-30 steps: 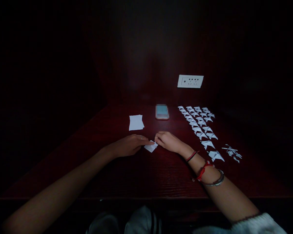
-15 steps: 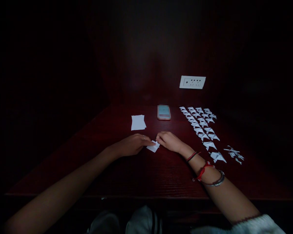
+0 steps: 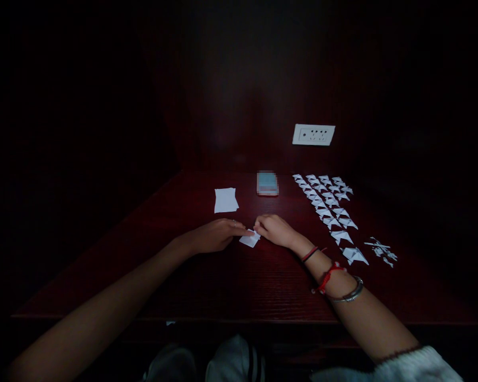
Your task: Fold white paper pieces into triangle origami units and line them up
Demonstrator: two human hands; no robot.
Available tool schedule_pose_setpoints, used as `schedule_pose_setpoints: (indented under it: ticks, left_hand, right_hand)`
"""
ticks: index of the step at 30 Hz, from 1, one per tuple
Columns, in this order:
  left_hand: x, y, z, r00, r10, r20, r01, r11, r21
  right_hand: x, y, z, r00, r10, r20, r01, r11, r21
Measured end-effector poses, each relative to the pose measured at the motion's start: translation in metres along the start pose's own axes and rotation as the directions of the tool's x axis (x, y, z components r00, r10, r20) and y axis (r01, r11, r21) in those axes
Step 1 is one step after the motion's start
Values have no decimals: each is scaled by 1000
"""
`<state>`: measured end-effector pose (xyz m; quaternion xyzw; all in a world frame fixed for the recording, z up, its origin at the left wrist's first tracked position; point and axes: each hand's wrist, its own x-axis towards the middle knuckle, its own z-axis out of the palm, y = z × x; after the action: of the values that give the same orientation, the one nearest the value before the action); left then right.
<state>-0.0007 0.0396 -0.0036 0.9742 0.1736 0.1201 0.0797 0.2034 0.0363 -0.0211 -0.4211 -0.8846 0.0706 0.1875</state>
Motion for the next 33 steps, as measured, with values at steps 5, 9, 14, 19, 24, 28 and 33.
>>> schedule_pose_setpoints:
  ticks: [5,9,14,19,24,28,33]
  left_hand:
    - [1,-1,0,1000,-7,-5,7,1000,4]
    - [3,-4,4,1000,12,-8,-12,1000,-3]
    - [3,-7,8,1000,4,-17,-4,1000,-21]
    - [3,-7,8,1000,11,-15,-12,998,-54]
    - [2,-11,9,1000,21,-8,-21,996,-86]
    - [0,-15,7,999,35,-2,-35,992,-120]
    - [-2,-17,1,997,79,8,-76,984,-163]
  right_hand:
    - [0,0,0,1000,23,5,-23,1000,3]
    - [1,-1,0,1000,26,4,-26,1000,6]
    - [2,-1,1,998,60,6,-60,998,4]
    - [2,-1,5,994,112,-13,-112,994,11]
    - [-2,-2,0,993,105,-61,-101,993,64]
    - [-9,-7,-16,992,-114,-58,118,989,85]
    - [-14,-11,-24,968,-236,88,240,970,-33]
